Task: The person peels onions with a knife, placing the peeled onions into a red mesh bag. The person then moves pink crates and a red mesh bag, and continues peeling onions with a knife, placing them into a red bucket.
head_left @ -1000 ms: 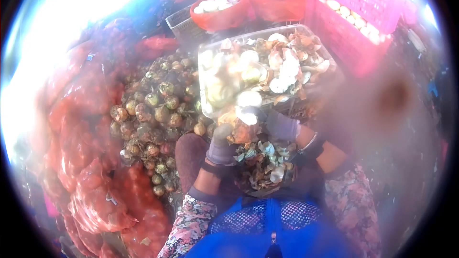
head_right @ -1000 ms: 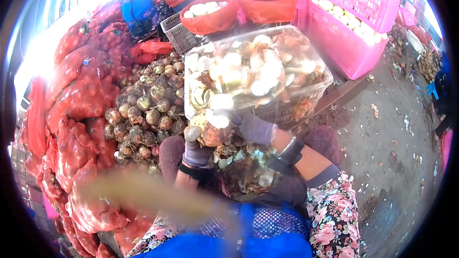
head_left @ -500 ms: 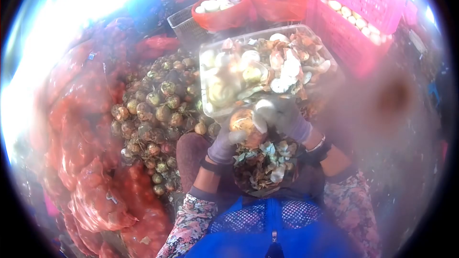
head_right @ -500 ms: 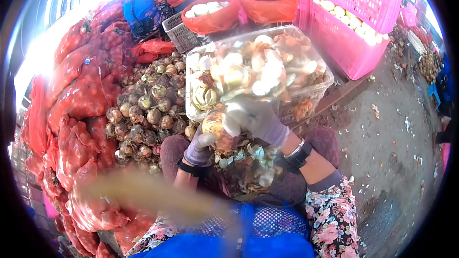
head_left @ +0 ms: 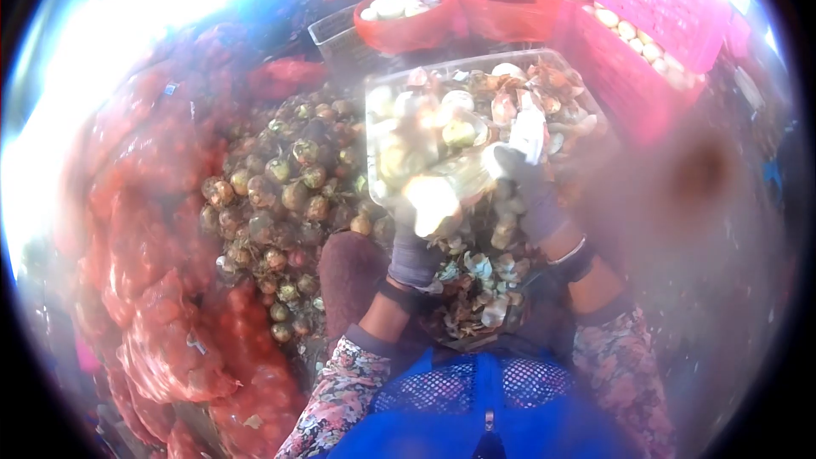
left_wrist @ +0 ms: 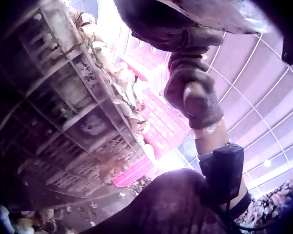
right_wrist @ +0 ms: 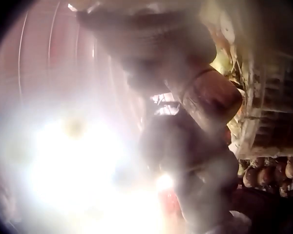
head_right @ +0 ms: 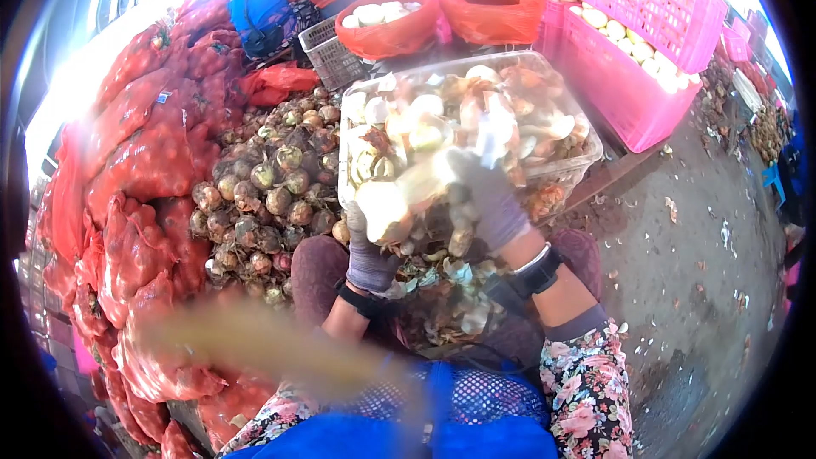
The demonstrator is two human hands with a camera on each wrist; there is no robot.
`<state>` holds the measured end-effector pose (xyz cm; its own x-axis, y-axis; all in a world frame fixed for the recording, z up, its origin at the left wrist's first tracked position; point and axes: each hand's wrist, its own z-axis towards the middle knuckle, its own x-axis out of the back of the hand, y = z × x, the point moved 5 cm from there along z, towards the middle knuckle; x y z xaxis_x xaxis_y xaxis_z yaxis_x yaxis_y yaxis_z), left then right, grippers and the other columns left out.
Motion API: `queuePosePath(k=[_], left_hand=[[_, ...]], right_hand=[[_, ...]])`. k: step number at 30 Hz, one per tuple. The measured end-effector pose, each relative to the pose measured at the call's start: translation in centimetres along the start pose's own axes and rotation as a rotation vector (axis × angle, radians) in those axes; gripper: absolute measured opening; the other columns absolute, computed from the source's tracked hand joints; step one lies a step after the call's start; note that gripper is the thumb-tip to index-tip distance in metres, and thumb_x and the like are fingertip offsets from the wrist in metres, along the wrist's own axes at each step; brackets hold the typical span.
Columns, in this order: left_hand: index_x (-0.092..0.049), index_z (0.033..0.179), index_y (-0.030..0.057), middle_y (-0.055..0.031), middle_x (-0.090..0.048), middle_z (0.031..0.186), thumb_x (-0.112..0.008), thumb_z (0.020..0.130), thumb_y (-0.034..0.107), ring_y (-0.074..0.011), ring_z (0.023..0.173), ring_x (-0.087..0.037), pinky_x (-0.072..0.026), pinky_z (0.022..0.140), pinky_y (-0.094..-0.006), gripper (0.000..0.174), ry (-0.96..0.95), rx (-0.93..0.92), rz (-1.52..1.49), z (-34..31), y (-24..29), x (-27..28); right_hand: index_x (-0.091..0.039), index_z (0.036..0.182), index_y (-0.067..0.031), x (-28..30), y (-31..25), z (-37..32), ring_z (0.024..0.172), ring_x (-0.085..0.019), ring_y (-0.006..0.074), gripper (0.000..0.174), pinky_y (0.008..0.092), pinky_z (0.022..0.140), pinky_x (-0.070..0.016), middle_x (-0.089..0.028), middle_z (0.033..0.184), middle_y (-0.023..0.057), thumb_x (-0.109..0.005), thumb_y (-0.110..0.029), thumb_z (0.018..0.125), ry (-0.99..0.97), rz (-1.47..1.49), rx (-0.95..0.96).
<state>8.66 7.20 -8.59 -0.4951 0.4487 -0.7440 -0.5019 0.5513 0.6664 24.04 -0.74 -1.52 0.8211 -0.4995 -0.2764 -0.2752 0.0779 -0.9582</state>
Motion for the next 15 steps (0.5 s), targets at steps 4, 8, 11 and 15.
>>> queuePosePath(k=[4,8,11,15], left_hand=[[-0.044,0.131,0.0006,-0.0161,-0.065,0.099,-0.046,0.081,0.078,-0.0193,0.074,-0.066,-0.0542,0.051,-0.0238,0.092,-0.100,-0.024,-0.089,0.0,1.2,-0.6],[-0.038,0.138,-0.0011,-0.0202,-0.054,0.128,-0.043,0.083,0.078,-0.0308,0.116,-0.056,-0.0512,0.097,-0.0406,0.097,-0.013,0.056,-0.423,-0.6,1.9,-2.4],[-0.040,0.138,0.0044,-0.0177,-0.050,0.132,-0.044,0.082,0.078,-0.0308,0.121,-0.051,-0.0460,0.101,-0.0431,0.092,-0.040,-0.003,-0.324,-0.3,1.9,-1.1],[-0.044,0.134,0.0062,-0.0107,-0.057,0.117,-0.050,0.083,0.074,-0.0212,0.104,-0.055,-0.0492,0.087,-0.0355,0.085,-0.091,-0.074,0.190,0.4,1.9,0.5]], right_hand=[[-0.059,0.113,-0.0029,6.0,2.2,5.0,0.049,-0.049,0.0063,0.033,0.0206,0.044,-0.0432,-0.052,0.059,-0.0045,-0.064,-0.028,0.092,-0.025,0.336,0.072],[-0.061,0.106,-0.0053,2.6,0.3,3.4,0.047,-0.047,0.0063,0.035,0.0205,0.043,-0.0422,-0.055,0.063,-0.0031,-0.060,-0.037,0.093,-0.244,0.317,0.030],[-0.061,0.101,-0.0073,-2.9,-2.3,-1.4,0.040,-0.045,0.0069,0.043,0.0218,0.038,-0.0391,-0.057,0.061,0.0001,-0.055,-0.049,0.094,-0.216,-0.253,0.062],[-0.061,0.103,-0.0063,-4.5,2.7,-2.6,0.036,-0.045,0.0072,0.043,0.0227,0.035,-0.0373,-0.057,0.061,0.0018,-0.056,-0.048,0.094,-0.369,-0.035,-0.223]])
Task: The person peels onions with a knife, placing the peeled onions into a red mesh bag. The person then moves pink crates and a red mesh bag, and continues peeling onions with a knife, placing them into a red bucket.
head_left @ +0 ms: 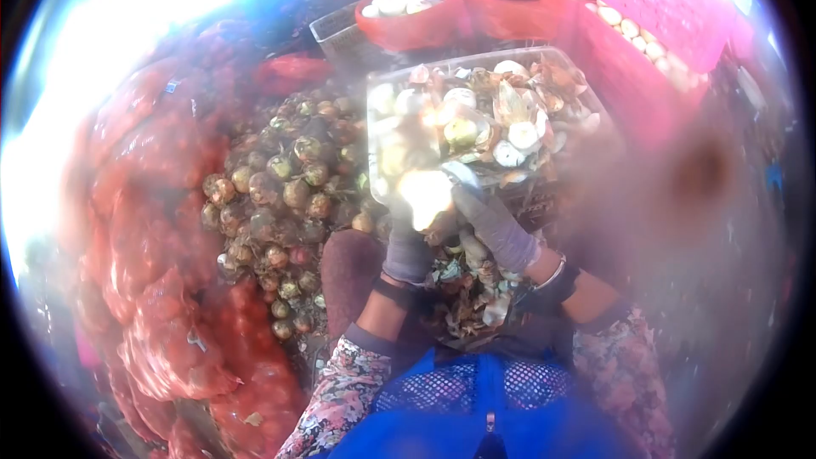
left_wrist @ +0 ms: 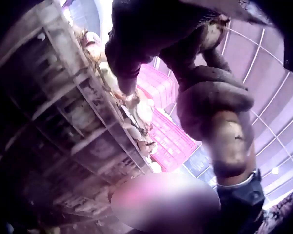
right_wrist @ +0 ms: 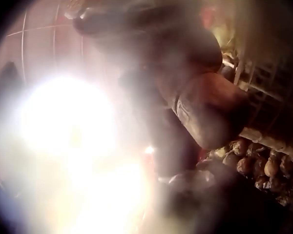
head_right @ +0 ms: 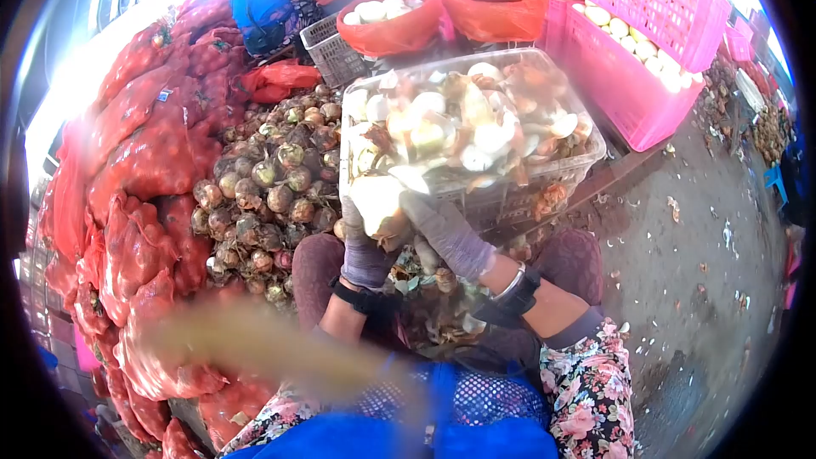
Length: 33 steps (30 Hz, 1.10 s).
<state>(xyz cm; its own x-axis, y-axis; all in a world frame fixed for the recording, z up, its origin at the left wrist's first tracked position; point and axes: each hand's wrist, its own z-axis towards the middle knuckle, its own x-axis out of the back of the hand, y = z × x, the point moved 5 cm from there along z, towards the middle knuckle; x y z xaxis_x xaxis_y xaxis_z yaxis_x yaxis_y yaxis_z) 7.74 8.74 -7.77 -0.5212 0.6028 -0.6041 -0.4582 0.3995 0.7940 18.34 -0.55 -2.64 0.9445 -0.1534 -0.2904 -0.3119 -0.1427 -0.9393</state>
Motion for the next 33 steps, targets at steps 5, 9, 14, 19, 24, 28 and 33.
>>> queuePosePath(k=[5,9,14,19,24,28,33], left_hand=[[-0.038,0.139,0.0051,-0.0093,-0.053,0.123,-0.078,0.075,0.045,-0.0205,0.112,-0.054,-0.0485,0.093,-0.0322,0.085,0.098,-0.283,0.330,-0.4,3.8,-3.6],[-0.035,0.141,0.0075,-0.0091,-0.053,0.124,-0.085,0.068,0.014,-0.0198,0.113,-0.054,-0.0483,0.096,-0.0340,0.089,0.139,-0.376,0.668,0.0,2.5,-0.8],[-0.038,0.137,0.0078,-0.0081,-0.055,0.121,-0.082,0.071,0.017,-0.0185,0.108,-0.056,-0.0500,0.093,-0.0323,0.080,0.182,-0.393,0.560,-0.5,2.7,-1.0],[-0.041,0.134,0.0046,-0.0090,-0.054,0.120,-0.079,0.073,0.022,-0.0195,0.108,-0.055,-0.0483,0.093,-0.0337,0.074,0.212,-0.312,0.506,-1.3,2.8,-2.2],[-0.039,0.130,0.0037,-0.0095,-0.052,0.118,-0.079,0.071,0.019,-0.0199,0.107,-0.054,-0.0478,0.093,-0.0350,0.073,0.225,-0.373,0.454,-1.7,3.3,-3.4],[-0.035,0.129,0.0047,-0.0092,-0.053,0.115,-0.083,0.067,0.013,-0.0195,0.105,-0.055,-0.0494,0.092,-0.0342,0.078,0.262,-0.629,0.834,-1.7,3.0,-2.3],[-0.034,0.129,0.0040,-0.0097,-0.052,0.115,-0.084,0.068,0.019,-0.0190,0.105,-0.055,-0.0500,0.090,-0.0339,0.080,0.265,-0.613,0.867,-1.7,2.7,-2.2]], right_hand=[[-0.059,0.118,-0.0047,1.8,-0.2,0.1,0.036,-0.045,0.0068,0.042,0.0219,0.036,-0.0384,-0.058,0.063,0.0026,-0.055,-0.040,0.095,0.125,-0.098,0.026],[-0.046,0.138,-0.0016,1.7,0.3,0.1,0.056,-0.054,0.0110,0.050,0.0228,0.055,-0.0453,-0.064,0.085,0.0054,-0.053,-0.020,0.093,0.154,-0.415,0.244],[-0.039,0.145,-0.0158,2.3,0.9,0.5,0.071,-0.067,0.0302,0.060,0.0375,0.065,-0.0528,-0.068,0.085,0.0156,-0.057,-0.014,0.088,0.256,-0.895,0.687],[-0.035,0.147,-0.0238,1.8,0.9,0.1,0.083,-0.067,0.0337,0.070,0.0385,0.068,-0.0534,-0.067,0.102,0.0160,-0.057,-0.003,0.084,0.306,-1.068,0.444],[-0.034,0.147,-0.0260,1.7,1.5,1.2,0.092,-0.068,0.0256,0.075,0.0351,0.074,-0.0541,-0.066,0.112,0.0135,-0.060,0.001,0.082,0.279,-0.976,0.522],[-0.034,0.147,-0.0199,2.2,4.1,3.3,0.098,-0.064,0.0172,0.072,0.0307,0.082,-0.0524,-0.064,0.117,0.0124,-0.064,-0.003,0.084,0.162,-0.719,0.495],[-0.039,0.145,-0.0151,1.8,5.4,5.0,0.093,-0.062,0.0149,0.062,0.0290,0.082,-0.0517,-0.064,0.111,0.0111,-0.061,-0.004,0.088,0.103,0.124,0.085]])
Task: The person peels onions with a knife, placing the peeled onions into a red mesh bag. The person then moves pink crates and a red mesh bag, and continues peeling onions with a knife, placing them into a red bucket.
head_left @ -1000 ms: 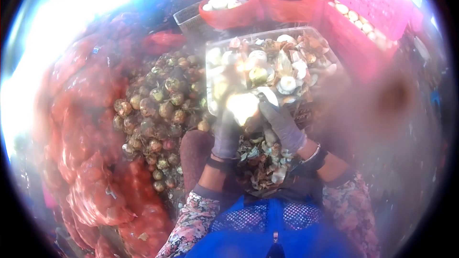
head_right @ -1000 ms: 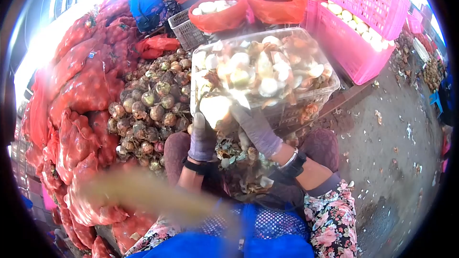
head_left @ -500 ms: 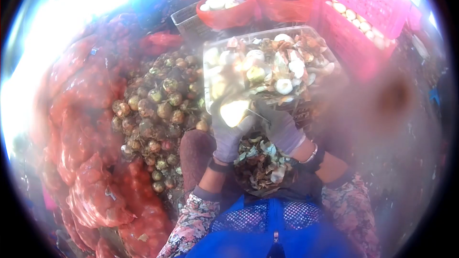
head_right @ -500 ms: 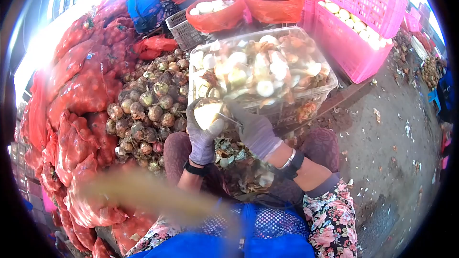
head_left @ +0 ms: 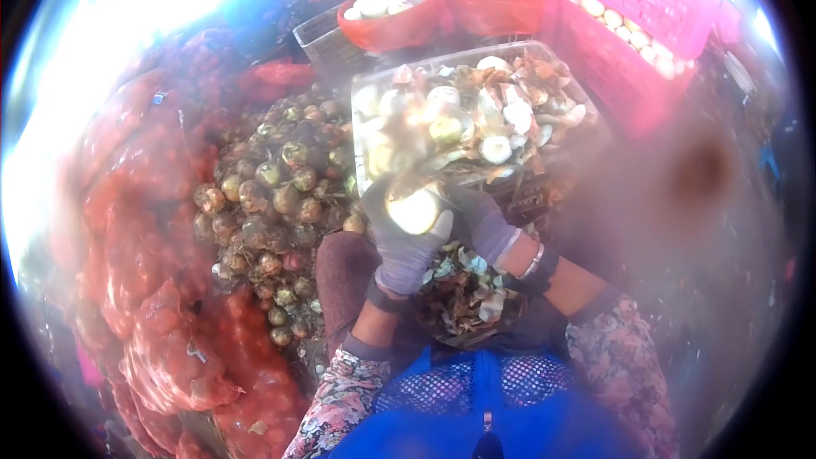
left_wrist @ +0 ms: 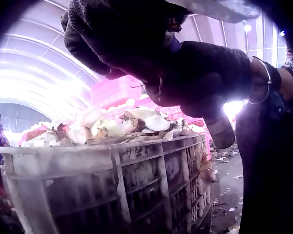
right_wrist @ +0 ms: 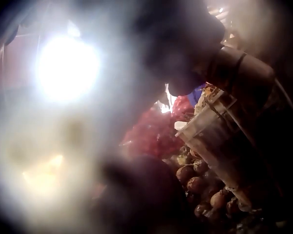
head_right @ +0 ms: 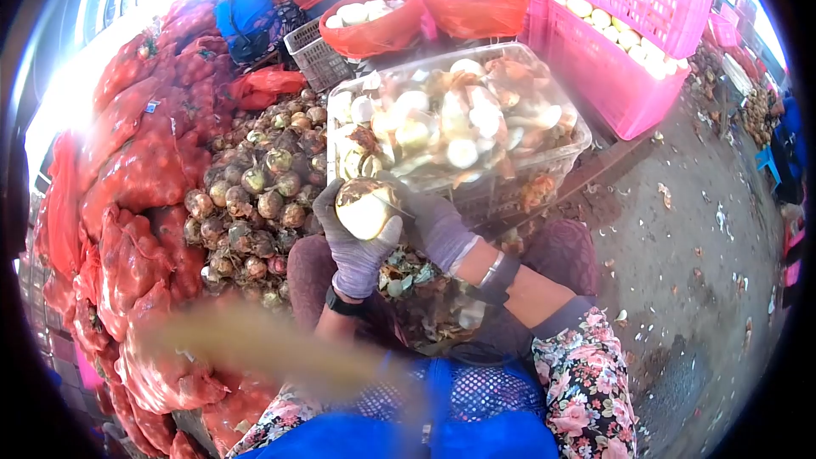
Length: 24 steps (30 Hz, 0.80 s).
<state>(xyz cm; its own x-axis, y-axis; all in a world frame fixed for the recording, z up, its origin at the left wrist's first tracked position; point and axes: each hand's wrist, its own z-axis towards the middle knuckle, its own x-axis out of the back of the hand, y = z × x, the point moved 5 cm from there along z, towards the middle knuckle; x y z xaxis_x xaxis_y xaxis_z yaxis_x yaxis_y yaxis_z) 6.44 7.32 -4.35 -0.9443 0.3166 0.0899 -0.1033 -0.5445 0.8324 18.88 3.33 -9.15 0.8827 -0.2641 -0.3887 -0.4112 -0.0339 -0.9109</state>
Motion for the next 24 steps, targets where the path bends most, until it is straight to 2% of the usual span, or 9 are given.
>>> queuePosePath(k=[5,8,9,12,14,16,18,22,24], left_hand=[[-0.036,0.129,0.0054,-0.0096,-0.053,0.114,-0.083,0.070,0.022,-0.0194,0.103,-0.057,-0.0513,0.088,-0.0327,0.078,-0.091,0.510,-0.634,-0.3,0.8,-0.5],[-0.039,0.127,0.0057,-0.0098,-0.056,0.112,-0.081,0.071,0.020,-0.0196,0.100,-0.059,-0.0530,0.085,-0.0319,0.071,-0.115,0.421,-0.557,-0.1,1.8,-0.9],[-0.042,0.125,0.0055,-0.0103,-0.058,0.109,-0.080,0.072,0.022,-0.0195,0.096,-0.061,-0.0543,0.082,-0.0319,0.067,-0.068,0.084,-0.188,0.8,2.4,-0.9],[-0.044,0.125,0.0051,-0.0114,-0.059,0.110,-0.079,0.072,0.023,-0.0191,0.097,-0.061,-0.0545,0.081,-0.0324,0.066,-0.105,0.269,-0.432,-0.2,2.4,-1.5],[-0.045,0.127,0.0002,-0.0138,-0.060,0.113,-0.074,0.078,0.030,-0.0221,0.096,-0.062,-0.0551,0.080,-0.0344,0.064,-0.222,0.459,-0.691,-0.5,1.8,-1.5],[-0.048,0.124,-0.0036,-0.0132,-0.061,0.110,-0.074,0.080,0.030,-0.0209,0.090,-0.063,-0.0548,0.078,-0.0339,0.061,-0.301,0.715,-1.046,-0.9,1.3,-2.0],[-0.052,0.121,-0.0044,-0.0125,-0.063,0.105,-0.067,0.082,0.040,-0.0209,0.088,-0.063,-0.0537,0.080,-0.0348,0.061,-0.205,0.642,-0.990,-0.8,1.6,-2.0],[-0.054,0.121,-0.0050,-0.0135,-0.065,0.100,-0.061,0.078,0.042,-0.0225,0.084,-0.064,-0.0543,0.072,-0.0324,0.064,-0.312,0.669,-1.107,-0.3,0.2,-1.7],[-0.054,0.121,-0.0051,-0.0140,-0.065,0.100,-0.062,0.077,0.041,-0.0226,0.082,-0.064,-0.0545,0.070,-0.0325,0.064,-0.385,0.659,-1.063,-0.4,0.1,-1.1]], right_hand=[[-0.046,0.141,-0.0151,-0.8,-3.4,-0.7,0.084,-0.061,0.0151,0.052,0.0295,0.077,-0.0529,-0.064,0.100,0.0071,-0.057,-0.004,0.091,0.028,-1.318,0.148],[-0.046,0.141,-0.0201,1.7,1.6,1.6,0.080,-0.061,0.0173,0.054,0.0332,0.071,-0.0528,-0.063,0.093,0.0084,-0.060,-0.009,0.090,-0.023,-0.844,0.552],[-0.046,0.141,-0.0217,1.5,1.6,1.5,0.079,-0.062,0.0184,0.054,0.0343,0.069,-0.0526,-0.063,0.092,0.0091,-0.060,-0.010,0.090,-0.041,-0.702,0.659],[-0.045,0.140,-0.0239,1.7,1.4,0.8,0.077,-0.063,0.0228,0.056,0.0362,0.065,-0.0514,-0.062,0.089,0.0109,-0.060,-0.010,0.088,0.021,-0.743,0.798],[-0.044,0.140,-0.0225,0.5,-2.4,-0.5,0.076,-0.063,0.0253,0.056,0.0364,0.065,-0.0509,-0.062,0.087,0.0108,-0.059,-0.008,0.088,0.145,-1.320,0.738],[-0.044,0.138,-0.0215,1.1,-3.2,0.2,0.076,-0.063,0.0269,0.055,0.0371,0.064,-0.0507,-0.061,0.085,0.0112,-0.057,-0.007,0.087,0.130,-1.344,0.766],[-0.046,0.137,-0.0218,1.5,-3.8,0.7,0.075,-0.063,0.0268,0.052,0.0372,0.064,-0.0507,-0.061,0.083,0.0115,-0.056,-0.008,0.088,0.121,-1.478,0.697],[-0.051,0.132,-0.0116,-0.3,-4.0,-0.7,0.091,-0.063,0.0202,0.044,0.0329,0.081,-0.0511,-0.064,0.107,0.0134,-0.057,-0.006,0.089,-0.100,-1.182,1.046],[-0.051,0.132,-0.0096,0.0,-4.5,-1.1,0.101,-0.061,0.0191,0.043,0.0322,0.091,-0.0490,-0.063,0.116,0.0147,-0.058,-0.008,0.090,-0.257,-0.849,0.771]])
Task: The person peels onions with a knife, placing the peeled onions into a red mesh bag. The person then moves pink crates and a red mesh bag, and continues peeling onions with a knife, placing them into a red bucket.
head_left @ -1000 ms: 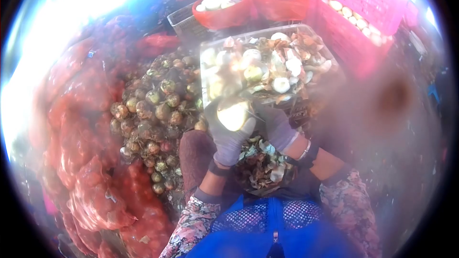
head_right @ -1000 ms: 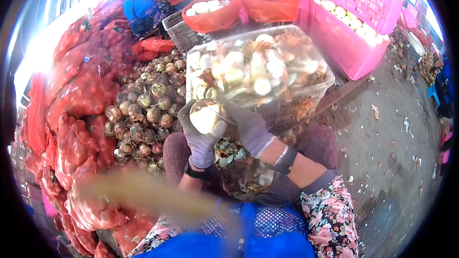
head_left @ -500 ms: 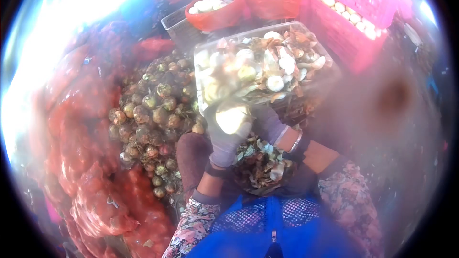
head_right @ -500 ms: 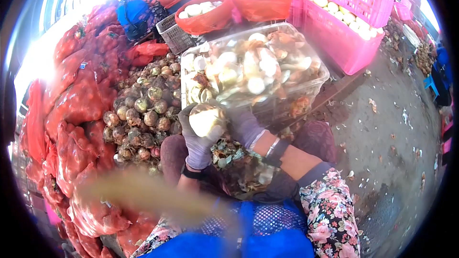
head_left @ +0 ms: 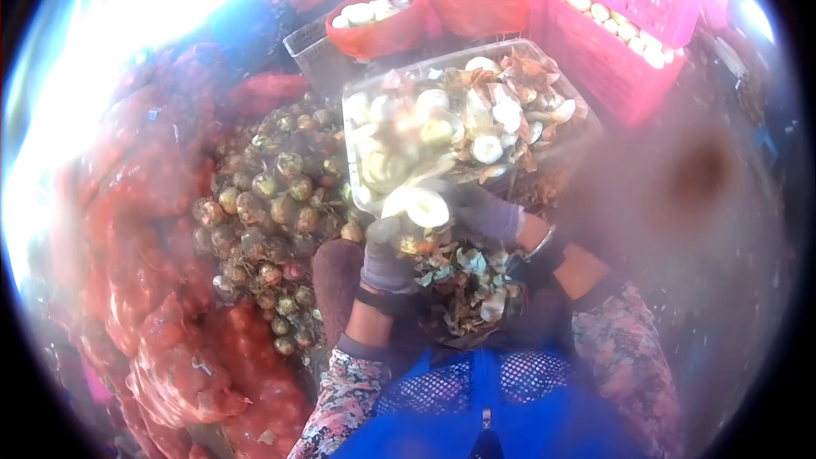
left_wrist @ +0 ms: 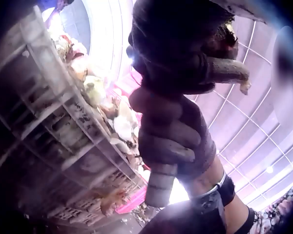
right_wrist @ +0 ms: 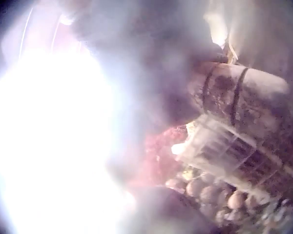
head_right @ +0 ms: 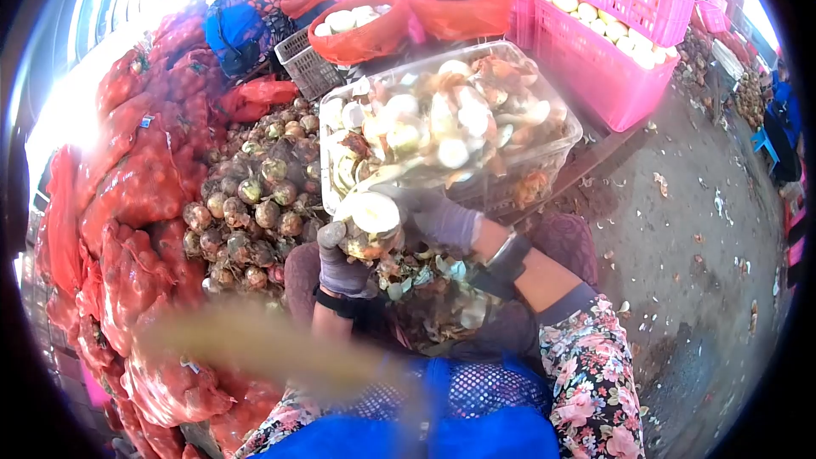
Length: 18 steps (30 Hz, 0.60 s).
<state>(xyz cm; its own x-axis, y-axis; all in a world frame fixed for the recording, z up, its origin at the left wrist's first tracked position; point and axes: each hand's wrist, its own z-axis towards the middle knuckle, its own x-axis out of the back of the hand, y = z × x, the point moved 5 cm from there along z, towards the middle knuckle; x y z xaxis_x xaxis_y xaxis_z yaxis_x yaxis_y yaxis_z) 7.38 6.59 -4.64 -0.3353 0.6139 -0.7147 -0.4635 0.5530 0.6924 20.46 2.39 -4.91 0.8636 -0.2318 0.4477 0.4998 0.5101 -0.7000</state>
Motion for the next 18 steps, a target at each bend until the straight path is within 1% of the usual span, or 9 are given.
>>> queuePosePath(k=[2,4,5,8,9,10,11,14,18], left_hand=[[-0.053,0.121,-0.0052,-0.0136,-0.065,0.099,-0.064,0.077,0.037,-0.0237,0.084,-0.065,-0.0548,0.071,-0.0327,0.062,0.051,0.014,-0.001,-0.5,0.1,0.0],[-0.054,0.122,-0.0037,-0.0133,-0.065,0.100,-0.066,0.078,0.033,-0.0246,0.086,-0.065,-0.0549,0.072,-0.0324,0.059,0.091,0.051,0.038,-1.4,0.2,1.4],[-0.053,0.122,-0.0029,-0.0132,-0.064,0.101,-0.068,0.077,0.034,-0.0247,0.088,-0.065,-0.0546,0.073,-0.0332,0.060,0.093,0.073,0.031,-1.5,0.0,2.0],[-0.053,0.122,-0.0006,-0.0129,-0.063,0.104,-0.073,0.073,0.037,-0.0251,0.093,-0.063,-0.0537,0.076,-0.0357,0.065,0.073,0.122,-0.045,-2.2,-0.9,3.0],[-0.052,0.123,0.0002,-0.0128,-0.062,0.106,-0.074,0.072,0.038,-0.0252,0.095,-0.062,-0.0534,0.077,-0.0365,0.067,0.056,0.142,-0.076,-2.2,-1.1,2.9],[-0.052,0.123,0.0010,-0.0127,-0.062,0.107,-0.076,0.071,0.039,-0.0253,0.096,-0.061,-0.0531,0.078,-0.0373,0.068,0.040,0.163,-0.107,-2.3,-1.5,3.1],[-0.052,0.123,0.0018,-0.0126,-0.061,0.108,-0.077,0.070,0.039,-0.0255,0.098,-0.061,-0.0527,0.079,-0.0381,0.070,0.022,0.179,-0.123,-2.1,-1.9,2.7],[-0.052,0.122,0.0023,-0.0117,-0.061,0.106,-0.076,0.073,0.035,-0.0252,0.091,-0.062,-0.0535,0.076,-0.0374,0.064,0.064,0.145,-0.064,-1.5,-2.7,1.1],[-0.041,0.137,0.0034,-0.0155,-0.054,0.122,-0.070,0.084,0.033,-0.0266,0.105,-0.058,-0.0546,0.075,-0.0404,0.068,0.080,0.263,0.625,-0.5,-0.7,0.7]], right_hand=[[-0.051,0.133,-0.0097,1.2,-2.9,0.1,0.110,-0.058,0.0199,0.043,0.0332,0.100,-0.0448,-0.060,0.123,0.0159,-0.058,-0.011,0.091,-0.251,0.602,-0.638],[-0.049,0.136,-0.0071,2.2,-2.3,0.1,0.115,-0.056,0.0214,0.047,0.0360,0.101,-0.0433,-0.056,0.130,0.0182,-0.059,-0.010,0.089,-0.199,0.182,-0.115],[-0.049,0.137,-0.0068,2.4,-1.7,-0.4,0.116,-0.056,0.0216,0.049,0.0361,0.101,-0.0431,-0.056,0.131,0.0188,-0.060,-0.011,0.089,-0.170,0.128,-0.050],[-0.043,0.142,-0.0062,4.1,-2.4,-1.5,0.117,-0.054,0.0211,0.066,0.0382,0.101,-0.0425,-0.057,0.131,0.0186,-0.070,-0.025,0.085,-0.003,0.098,-0.242],[-0.054,0.131,-0.0048,4.5,-5.1,-0.9,0.109,-0.057,0.0224,0.051,0.0341,0.095,-0.0466,-0.061,0.119,0.0119,-0.070,-0.019,0.085,0.032,0.471,-0.514],[-0.052,0.133,-0.0021,3.2,-2.7,-1.3,0.105,-0.057,0.0161,0.053,0.0301,0.089,-0.0490,-0.063,0.114,0.0103,-0.070,-0.016,0.085,0.078,0.521,-0.279],[-0.053,0.132,-0.0038,3.0,-1.2,-1.3,0.100,-0.058,0.0147,0.054,0.0297,0.085,-0.0499,-0.064,0.110,0.0078,-0.071,-0.015,0.083,0.136,0.287,-0.006],[-0.066,0.100,-0.0022,2.2,-1.5,-1.2,0.074,-0.060,0.0140,0.020,0.0318,0.069,-0.0490,-0.065,0.081,0.0112,-0.069,-0.012,0.083,0.237,0.282,-0.248],[-0.063,0.086,-0.0035,4.1,-4.1,-1.6,0.069,-0.062,0.0199,0.012,0.0357,0.061,-0.0467,-0.061,0.072,0.0105,-0.069,-0.012,0.080,0.242,0.275,-0.262]])
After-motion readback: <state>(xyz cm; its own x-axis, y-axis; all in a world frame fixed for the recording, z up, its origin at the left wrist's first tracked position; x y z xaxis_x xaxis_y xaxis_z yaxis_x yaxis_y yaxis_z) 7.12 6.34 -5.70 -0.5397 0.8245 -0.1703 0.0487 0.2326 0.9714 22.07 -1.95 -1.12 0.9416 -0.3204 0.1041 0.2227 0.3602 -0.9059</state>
